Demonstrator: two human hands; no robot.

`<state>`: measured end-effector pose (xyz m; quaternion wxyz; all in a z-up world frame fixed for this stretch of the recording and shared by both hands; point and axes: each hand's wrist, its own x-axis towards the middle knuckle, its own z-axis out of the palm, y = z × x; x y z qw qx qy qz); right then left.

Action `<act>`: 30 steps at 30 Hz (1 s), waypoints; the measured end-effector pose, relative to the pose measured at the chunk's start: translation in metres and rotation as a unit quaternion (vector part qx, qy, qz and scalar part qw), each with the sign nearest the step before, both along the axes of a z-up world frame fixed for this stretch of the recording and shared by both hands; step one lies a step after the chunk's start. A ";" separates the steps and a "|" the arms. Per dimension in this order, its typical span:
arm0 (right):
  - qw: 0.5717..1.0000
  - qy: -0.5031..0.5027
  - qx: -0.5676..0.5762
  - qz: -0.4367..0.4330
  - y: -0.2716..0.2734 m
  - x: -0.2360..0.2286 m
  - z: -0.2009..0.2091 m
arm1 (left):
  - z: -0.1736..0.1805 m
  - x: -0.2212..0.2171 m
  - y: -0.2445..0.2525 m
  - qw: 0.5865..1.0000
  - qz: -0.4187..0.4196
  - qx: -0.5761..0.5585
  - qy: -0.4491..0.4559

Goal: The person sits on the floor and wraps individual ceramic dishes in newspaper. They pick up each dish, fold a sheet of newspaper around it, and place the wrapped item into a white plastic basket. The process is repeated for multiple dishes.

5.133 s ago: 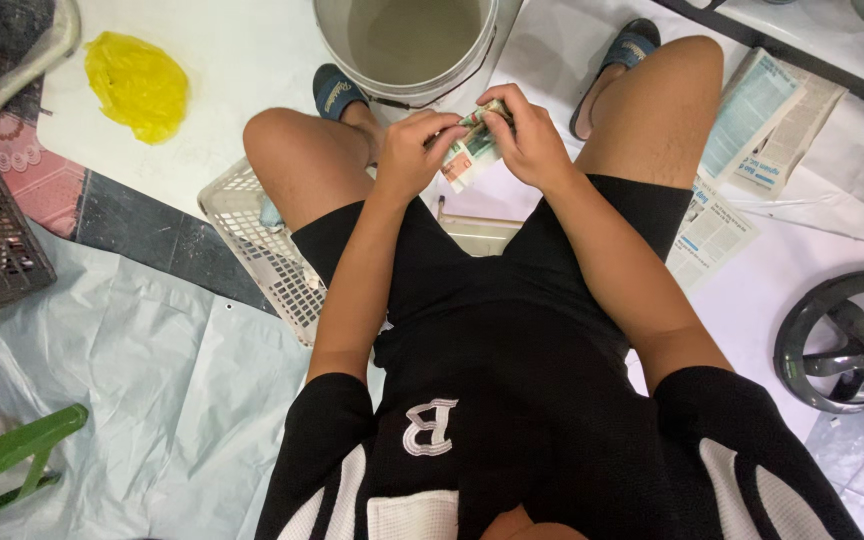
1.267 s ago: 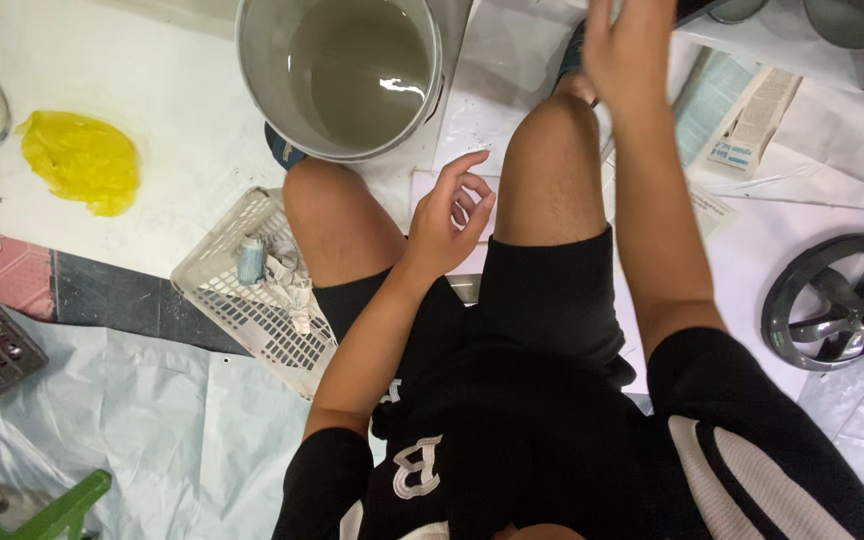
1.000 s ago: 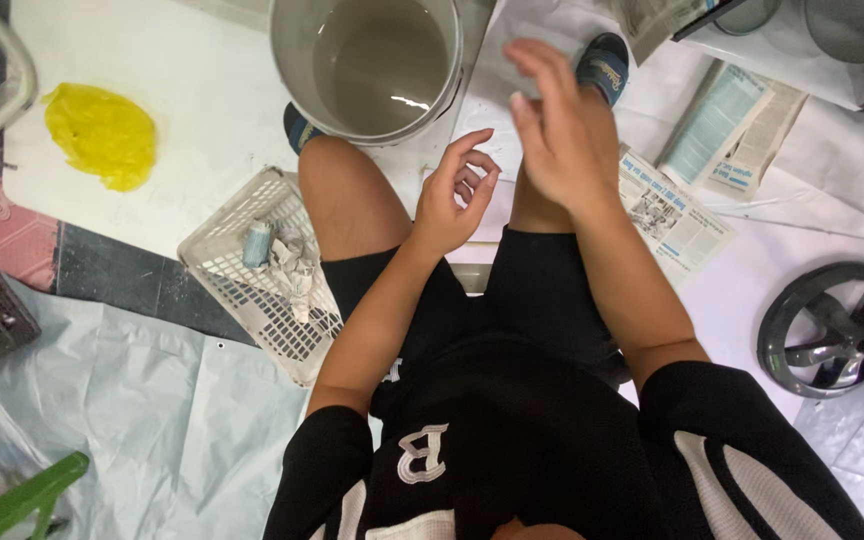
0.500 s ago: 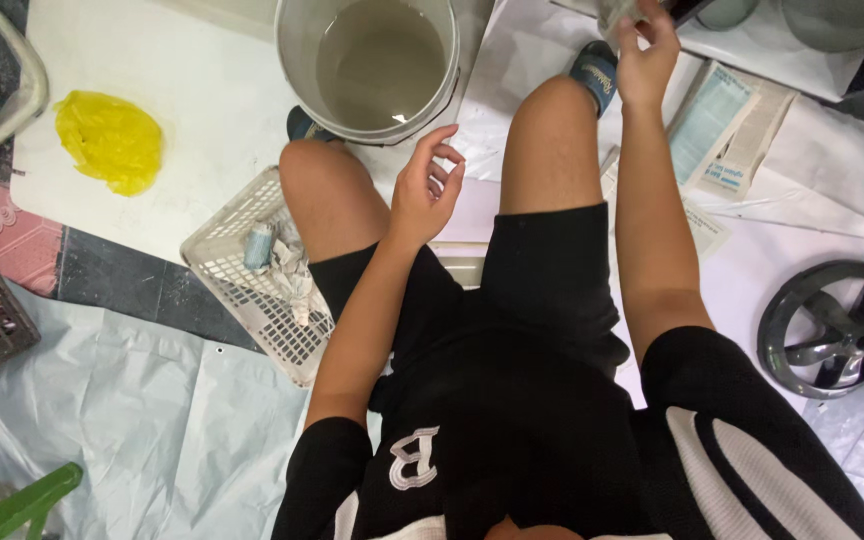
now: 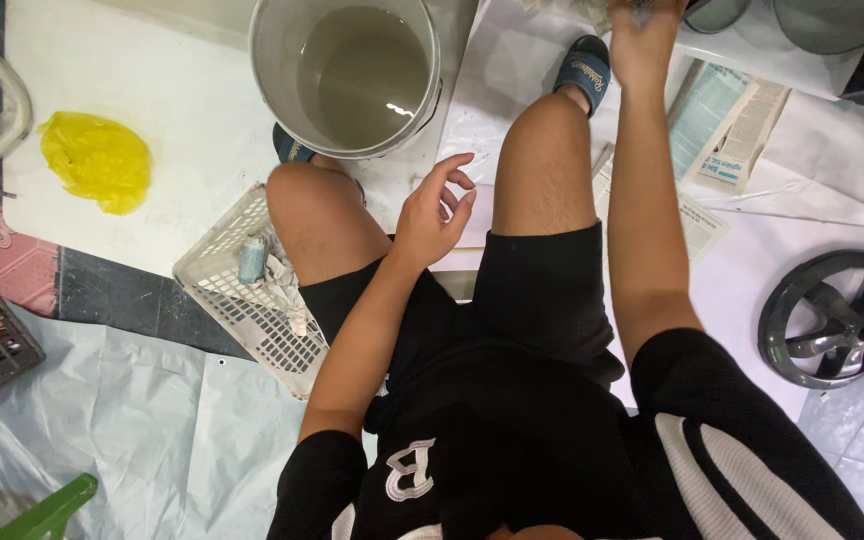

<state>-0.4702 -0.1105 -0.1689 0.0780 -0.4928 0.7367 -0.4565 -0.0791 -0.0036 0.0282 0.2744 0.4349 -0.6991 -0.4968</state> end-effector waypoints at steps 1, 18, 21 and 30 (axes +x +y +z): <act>1.000 -0.004 0.003 -0.001 0.009 0.009 0.007 | 0.000 -0.001 -0.001 1.000 -0.002 -0.002 -0.003; 0.904 -0.192 0.071 0.377 0.115 0.238 0.248 | 0.024 0.045 0.013 0.976 0.080 -0.031 0.200; 0.865 -0.230 0.056 0.441 0.128 0.273 0.272 | 0.023 0.084 0.020 0.961 0.115 -0.023 0.252; 0.663 -0.220 0.106 0.708 0.174 0.382 0.271 | -0.036 0.258 0.079 0.895 0.405 -0.069 0.173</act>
